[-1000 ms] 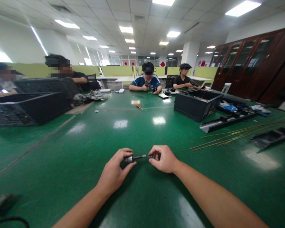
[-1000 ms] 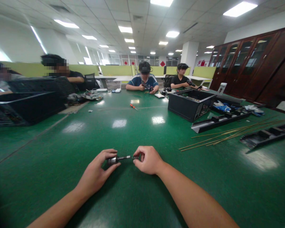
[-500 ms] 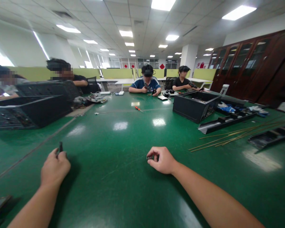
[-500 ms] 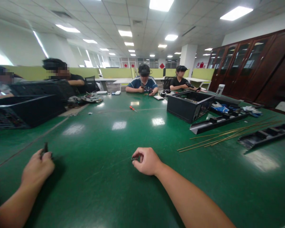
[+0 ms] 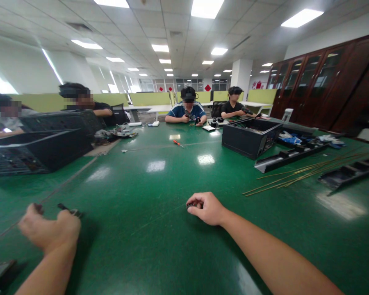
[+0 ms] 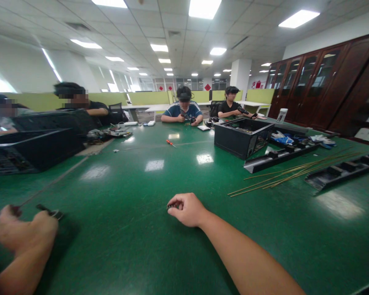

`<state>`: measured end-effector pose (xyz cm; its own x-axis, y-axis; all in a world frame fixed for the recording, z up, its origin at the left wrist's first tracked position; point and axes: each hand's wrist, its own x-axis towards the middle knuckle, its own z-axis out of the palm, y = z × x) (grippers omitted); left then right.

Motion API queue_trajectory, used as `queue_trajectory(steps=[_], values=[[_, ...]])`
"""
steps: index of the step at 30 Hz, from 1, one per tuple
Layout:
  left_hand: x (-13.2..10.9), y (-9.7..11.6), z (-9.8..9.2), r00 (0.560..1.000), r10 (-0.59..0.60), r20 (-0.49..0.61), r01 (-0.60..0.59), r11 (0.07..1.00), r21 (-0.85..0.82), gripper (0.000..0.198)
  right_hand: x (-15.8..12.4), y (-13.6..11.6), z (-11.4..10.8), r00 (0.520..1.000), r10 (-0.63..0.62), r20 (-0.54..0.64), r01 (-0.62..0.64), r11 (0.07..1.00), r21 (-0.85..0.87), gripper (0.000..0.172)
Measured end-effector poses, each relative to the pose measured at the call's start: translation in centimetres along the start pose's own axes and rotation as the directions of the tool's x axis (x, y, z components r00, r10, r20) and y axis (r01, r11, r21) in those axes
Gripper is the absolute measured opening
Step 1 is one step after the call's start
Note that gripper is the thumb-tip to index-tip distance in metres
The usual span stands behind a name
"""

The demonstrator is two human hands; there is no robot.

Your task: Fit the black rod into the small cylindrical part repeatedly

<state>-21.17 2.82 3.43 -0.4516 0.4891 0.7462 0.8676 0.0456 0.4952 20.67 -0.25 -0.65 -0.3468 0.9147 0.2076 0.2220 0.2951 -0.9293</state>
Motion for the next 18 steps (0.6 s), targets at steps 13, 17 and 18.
queue_trajectory(steps=[13,17,18], values=[[-12.3,16.9,0.2,0.446,0.755,0.481,-0.135,0.588,-0.798,0.021,-0.1,-0.6,1.4,0.91,0.056,0.411,-0.233,0.889,0.394,0.033],[-11.4,16.3,-0.1,0.563,0.657,0.502,-0.11,0.661,-0.742,0.017,0.1,-0.6,1.5,0.912,0.076,0.403,-0.262,0.864,0.43,0.038],[-10.6,15.8,-0.2,0.64,0.589,0.493,-0.119,0.71,-0.694,0.019,0.1,-0.6,1.4,0.913,0.091,0.397,-0.278,0.852,0.444,0.042]])
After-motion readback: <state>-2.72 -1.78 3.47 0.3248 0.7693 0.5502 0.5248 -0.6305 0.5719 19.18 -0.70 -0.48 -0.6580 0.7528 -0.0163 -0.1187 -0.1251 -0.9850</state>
